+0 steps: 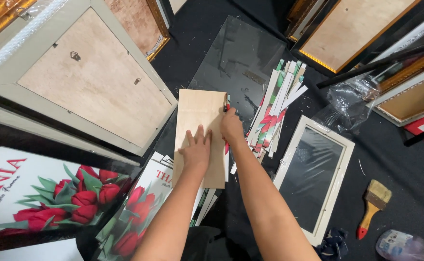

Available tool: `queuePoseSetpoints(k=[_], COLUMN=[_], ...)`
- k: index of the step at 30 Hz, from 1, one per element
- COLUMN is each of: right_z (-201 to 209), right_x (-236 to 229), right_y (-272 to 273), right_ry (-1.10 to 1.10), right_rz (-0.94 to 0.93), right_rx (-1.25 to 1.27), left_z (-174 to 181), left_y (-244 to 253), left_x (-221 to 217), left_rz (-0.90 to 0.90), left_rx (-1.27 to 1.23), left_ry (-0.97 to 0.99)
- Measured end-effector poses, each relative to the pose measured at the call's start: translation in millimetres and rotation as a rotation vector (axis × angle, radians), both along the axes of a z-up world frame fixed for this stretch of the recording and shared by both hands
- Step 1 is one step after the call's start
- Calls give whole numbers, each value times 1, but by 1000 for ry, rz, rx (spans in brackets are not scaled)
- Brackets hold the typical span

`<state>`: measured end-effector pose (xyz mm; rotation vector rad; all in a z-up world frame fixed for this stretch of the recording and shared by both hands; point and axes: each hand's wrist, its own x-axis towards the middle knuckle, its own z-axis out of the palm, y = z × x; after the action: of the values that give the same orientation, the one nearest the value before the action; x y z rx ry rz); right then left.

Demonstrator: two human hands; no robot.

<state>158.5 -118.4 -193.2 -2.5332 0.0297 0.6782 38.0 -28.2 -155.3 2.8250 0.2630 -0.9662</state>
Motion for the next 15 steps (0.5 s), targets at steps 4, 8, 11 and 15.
queuePoseSetpoints(k=[4,8,11,15], right_z=[4,37,35,40], right_x=[-9,-32,-38,-49], right_y=[-4,-3,-6,-7], right_ry=[24,42,49,55], right_rz=[12,23,14,29], right_rx=[-5,-29,-11,-30], left_z=[-5,-15,-17,-6], left_y=[-2,-1,-1,0], left_x=[1,2,1,0], left_rz=[-2,16,25,20], left_rx=[10,-10,-18,-23], left_ry=[10,1,-19,-22])
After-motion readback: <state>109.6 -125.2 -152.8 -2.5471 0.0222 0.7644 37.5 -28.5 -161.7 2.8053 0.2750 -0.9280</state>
